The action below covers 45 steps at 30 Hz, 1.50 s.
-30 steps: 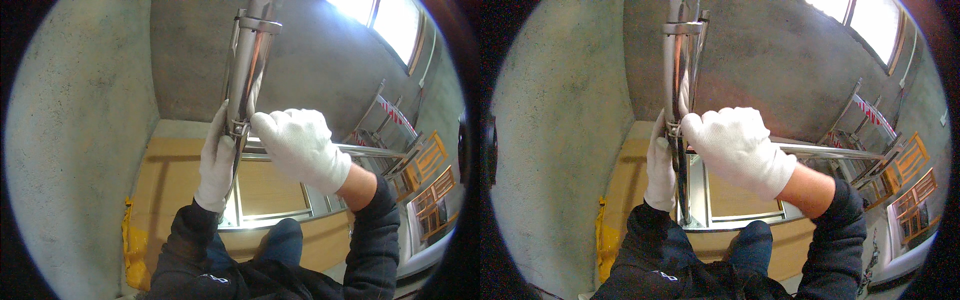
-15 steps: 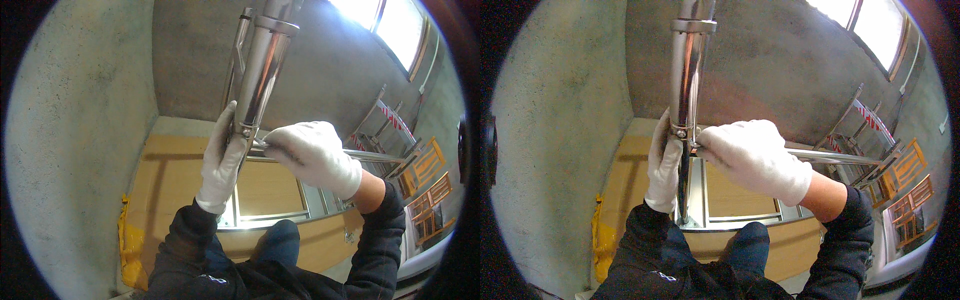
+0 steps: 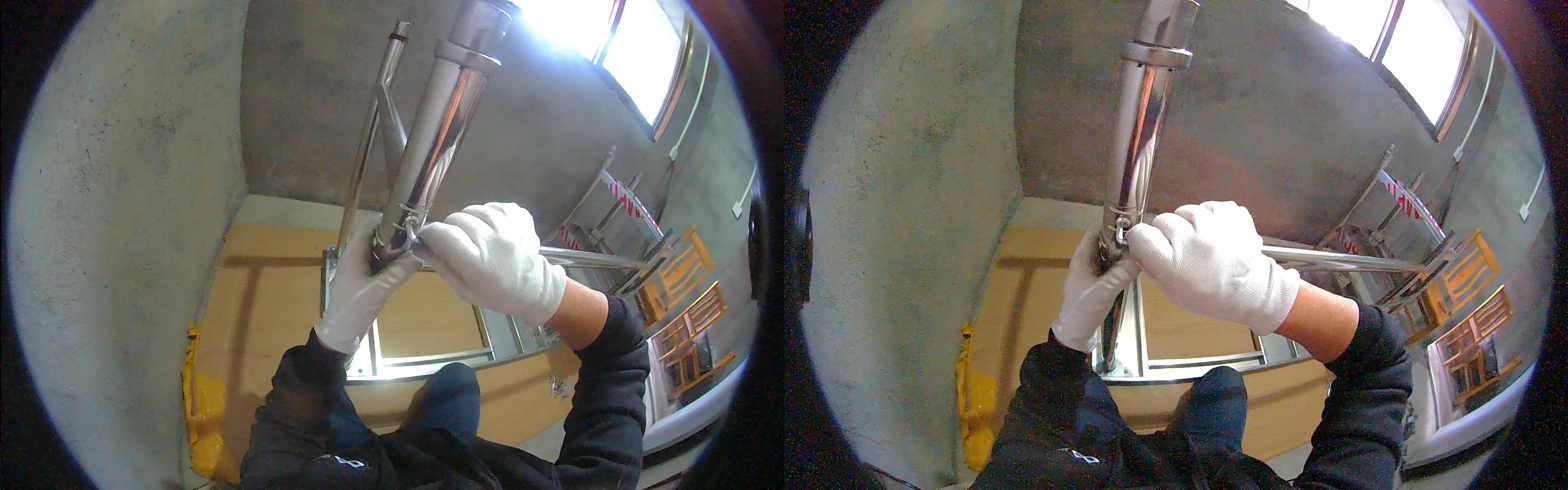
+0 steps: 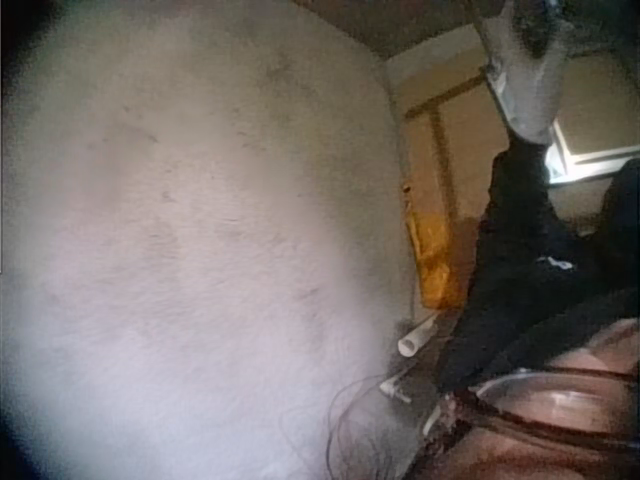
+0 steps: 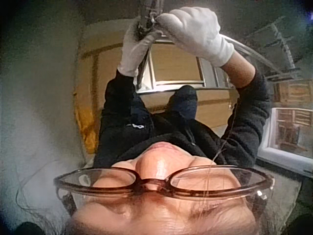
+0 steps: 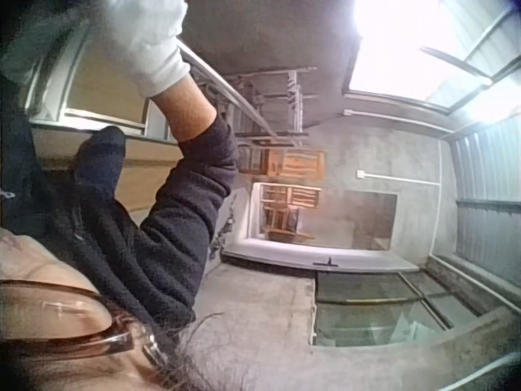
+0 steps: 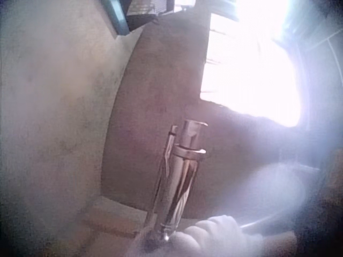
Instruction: The person assembles a metal frame by attaching metal poles and tightening screws with a screwdriver. They handle screws, nuts, and metal poles, securing the joints of the frame.
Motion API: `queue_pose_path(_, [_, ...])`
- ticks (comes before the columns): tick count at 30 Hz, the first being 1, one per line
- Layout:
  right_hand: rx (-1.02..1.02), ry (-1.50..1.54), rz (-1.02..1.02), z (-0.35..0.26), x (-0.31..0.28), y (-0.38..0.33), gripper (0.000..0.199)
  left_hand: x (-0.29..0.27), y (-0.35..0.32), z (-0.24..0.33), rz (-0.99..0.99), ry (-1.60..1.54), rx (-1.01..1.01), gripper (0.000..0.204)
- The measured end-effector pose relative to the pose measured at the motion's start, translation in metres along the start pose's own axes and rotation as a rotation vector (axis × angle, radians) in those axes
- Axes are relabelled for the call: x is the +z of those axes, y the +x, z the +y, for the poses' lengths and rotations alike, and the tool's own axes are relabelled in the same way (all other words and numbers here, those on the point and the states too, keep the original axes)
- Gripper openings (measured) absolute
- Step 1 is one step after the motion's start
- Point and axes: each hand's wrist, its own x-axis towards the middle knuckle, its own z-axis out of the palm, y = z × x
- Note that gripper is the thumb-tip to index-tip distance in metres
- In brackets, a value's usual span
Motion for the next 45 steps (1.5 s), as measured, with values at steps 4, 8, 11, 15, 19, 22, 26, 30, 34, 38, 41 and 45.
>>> queue_pose_path(4, [0.03, 0.027, -0.009, -0.003, -0.001, 0.0, 0.013, 0.0, 0.0, 0.0, -0.013, -0.018, 0.015, 0.045])
queue_pose_path(8, [0.053, 0.071, 0.0, -0.003, -0.002, 0.001, 0.012, 0.001, 0.0, 0.002, -0.03, -0.026, 0.019, 0.046])
queue_pose_path(11, [0.075, 0.115, 0.003, -0.003, -0.002, 0.002, 0.011, 0.001, 0.001, 0.002, -0.019, 0.056, 0.002, 0.047])
queue_pose_path(15, [0.079, 0.117, -0.033, -0.006, -0.008, 0.004, 0.012, 0.002, 0.002, 0.001, 0.003, 0.092, -0.028, 0.05])
queue_pose_path(19, [0.13, 0.138, -0.041, -0.008, -0.008, 0.001, 0.012, 0.004, 0.002, 0.003, 0.023, 0.138, -0.06, 0.053])
queue_pose_path(22, [0.131, 0.142, -0.028, -0.007, -0.005, 0.003, 0.01, 0.004, 0.004, 0.002, 0.027, 0.136, -0.056, 0.054])
queue_pose_path(26, [0.152, 0.172, -0.038, -0.008, -0.005, 0.005, 0.012, 0.004, 0.004, -0.005, 0.032, 0.068, -0.018, 0.052])
queue_pose_path(30, [0.14, 0.231, -0.058, -0.006, 0.007, 0.002, 0.013, 0.0, 0.002, -0.006, 0.046, 0.173, 0.023, 0.051])
queue_pose_path(34, [0.128, 0.225, -0.108, -0.001, 0.009, -0.002, 0.013, 0.001, 0.004, -0.009, 0.054, 0.276, 0.045, 0.051])
queue_pose_path(38, [0.071, 0.331, -0.138, 0.003, 0.007, -0.007, 0.013, 0.002, 0.002, -0.002, 0.038, 0.219, -0.063, 0.05])
queue_pose_path(41, [0.126, 0.382, -0.12, -0.002, -0.001, -0.009, 0.015, -0.003, 0.001, -0.014, -0.024, -0.031, 0.062, 0.051])
queue_pose_path(45, [0.15, 0.465, 0.011, -0.002, -0.004, -0.009, 0.016, 0.002, 0.0, -0.009, 0.03, 0.045, -0.036, 0.051])
